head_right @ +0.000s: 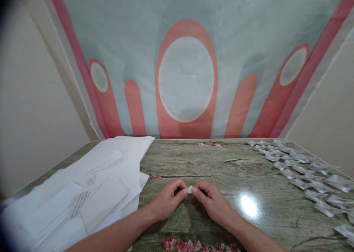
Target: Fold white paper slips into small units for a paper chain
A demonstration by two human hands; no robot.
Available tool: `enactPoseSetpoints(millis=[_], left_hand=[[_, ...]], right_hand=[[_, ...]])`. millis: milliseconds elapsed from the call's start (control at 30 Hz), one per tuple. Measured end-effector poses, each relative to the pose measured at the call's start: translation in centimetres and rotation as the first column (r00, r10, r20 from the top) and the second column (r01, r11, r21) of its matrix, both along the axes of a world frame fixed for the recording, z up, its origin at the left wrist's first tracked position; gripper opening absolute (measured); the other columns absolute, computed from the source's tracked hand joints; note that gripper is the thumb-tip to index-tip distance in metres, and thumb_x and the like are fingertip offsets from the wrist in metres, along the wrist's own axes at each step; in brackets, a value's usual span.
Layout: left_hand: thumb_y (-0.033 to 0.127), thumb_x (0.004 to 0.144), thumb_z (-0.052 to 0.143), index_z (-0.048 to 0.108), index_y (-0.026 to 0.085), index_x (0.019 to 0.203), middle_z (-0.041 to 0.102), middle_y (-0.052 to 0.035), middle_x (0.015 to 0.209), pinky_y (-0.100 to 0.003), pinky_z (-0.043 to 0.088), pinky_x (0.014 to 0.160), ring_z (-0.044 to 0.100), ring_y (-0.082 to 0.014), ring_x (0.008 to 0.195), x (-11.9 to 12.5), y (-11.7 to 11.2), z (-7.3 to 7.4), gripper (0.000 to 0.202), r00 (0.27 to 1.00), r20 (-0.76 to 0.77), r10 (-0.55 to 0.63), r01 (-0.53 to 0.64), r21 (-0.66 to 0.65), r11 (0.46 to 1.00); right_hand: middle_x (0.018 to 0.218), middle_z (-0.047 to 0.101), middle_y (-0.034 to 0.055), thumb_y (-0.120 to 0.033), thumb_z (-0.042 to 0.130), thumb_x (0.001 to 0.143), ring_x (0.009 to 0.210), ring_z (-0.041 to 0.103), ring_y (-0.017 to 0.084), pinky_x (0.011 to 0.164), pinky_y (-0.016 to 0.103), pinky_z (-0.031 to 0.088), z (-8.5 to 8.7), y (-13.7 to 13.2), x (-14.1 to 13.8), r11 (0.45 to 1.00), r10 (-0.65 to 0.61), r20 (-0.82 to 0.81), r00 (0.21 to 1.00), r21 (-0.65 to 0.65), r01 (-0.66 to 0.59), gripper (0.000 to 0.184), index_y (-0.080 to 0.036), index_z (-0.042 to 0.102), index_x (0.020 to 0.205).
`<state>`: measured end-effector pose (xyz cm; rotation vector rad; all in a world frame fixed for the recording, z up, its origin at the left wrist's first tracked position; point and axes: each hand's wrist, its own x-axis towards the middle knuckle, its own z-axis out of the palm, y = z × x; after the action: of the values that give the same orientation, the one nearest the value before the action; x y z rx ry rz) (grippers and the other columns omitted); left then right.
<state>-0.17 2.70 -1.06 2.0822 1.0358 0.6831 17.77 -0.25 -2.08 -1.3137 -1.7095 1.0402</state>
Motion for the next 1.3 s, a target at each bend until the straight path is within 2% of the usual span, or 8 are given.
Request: enactPoseSetpoints(millis=[133, 367, 633, 933, 1100, 1300], left_hand=[[0.027, 0.086, 0.049, 0.053, 0.016, 0.073, 0.053, 0.0017, 0.072, -0.022, 0.033, 0.061, 0.048, -0.0128, 0.07, -0.02, -0.1, 0.07, 0.017, 1.0, 0.018, 0.002, -0.002, -0.005, 1.0], [0.026, 0.087, 0.049, 0.053, 0.017, 0.073, 0.054, 0.0014, 0.073, -0.024, 0.035, 0.069, 0.048, -0.0143, 0.075, -0.12, -0.16, 0.14, 0.017, 1.0, -0.003, -0.015, 0.015, 0.076, 0.997], [0.018, 0.086, 0.049, 0.05, 0.018, 0.073, 0.054, 0.0008, 0.076, -0.025, 0.035, 0.074, 0.047, -0.0151, 0.078, -0.07, -0.28, 0.06, 0.013, 0.998, -0.005, -0.061, 0.061, 0.154, 0.986], [0.022, 0.09, 0.045, 0.049, 0.019, 0.077, 0.053, -0.0002, 0.08, -0.028, 0.035, 0.078, 0.047, -0.0162, 0.082, -0.19, -0.38, -0.03, 0.014, 0.992, -0.071, -0.104, 0.117, 0.216, 0.969], [0.021, 0.088, 0.044, 0.05, 0.019, 0.078, 0.054, -0.001, 0.079, -0.03, 0.035, 0.078, 0.048, -0.0175, 0.082, -0.21, -0.56, 0.17, 0.012, 0.98, -0.152, -0.126, 0.159, 0.227, 0.961], [0.021, 0.088, 0.044, 0.05, 0.019, 0.08, 0.055, -0.0019, 0.08, -0.03, 0.035, 0.078, 0.048, -0.0179, 0.083, -0.23, -0.69, 0.3, 0.011, 0.981, -0.16, -0.112, 0.149, 0.244, 0.958]], right_hand=[[0.064, 0.046, -0.0023, -0.043, 0.044, 0.088, 0.064, 0.044, 0.015, 0.059, 0.025, 0.034, 0.1, -0.19, -0.03, 0.999, -0.013, 0.044, 0.999, 0.053, 0.011, 0.033, -0.018, 0.051, 0.067], [0.071, 0.055, -0.0009, -0.037, 0.043, 0.091, 0.071, 0.051, 0.016, 0.07, 0.029, 0.036, -0.17, -0.6, -0.38, 0.986, 0.009, 0.174, 0.985, 0.164, -0.038, 0.029, -0.019, 0.056, 0.072], [0.072, 0.055, 0.0002, -0.034, 0.048, 0.089, 0.07, 0.05, 0.016, 0.066, 0.028, 0.038, -0.34, -0.72, -0.47, 0.976, -0.006, 0.152, 0.988, 0.218, -0.028, 0.021, -0.019, 0.055, 0.075], [0.074, 0.054, -0.0001, -0.03, 0.046, 0.09, 0.07, 0.049, 0.016, 0.066, 0.029, 0.038, -0.44, -0.87, -0.58, 0.971, -0.03, 0.196, 0.98, 0.239, -0.018, 0.017, -0.02, 0.052, 0.078], [0.073, 0.054, -0.0006, -0.027, 0.045, 0.09, 0.071, 0.049, 0.016, 0.067, 0.029, 0.037, 0.01, -0.93, -0.51, 0.971, 0.01, 0.238, 0.971, 0.231, -0.066, 0.018, -0.02, 0.049, 0.074], [0.072, 0.053, -0.0008, -0.03, 0.045, 0.09, 0.07, 0.049, 0.016, 0.066, 0.028, 0.038, -0.21, -0.69, -0.43, 0.974, 0.009, 0.225, 0.974, 0.219, -0.06, 0.02, -0.021, 0.049, 0.073]])
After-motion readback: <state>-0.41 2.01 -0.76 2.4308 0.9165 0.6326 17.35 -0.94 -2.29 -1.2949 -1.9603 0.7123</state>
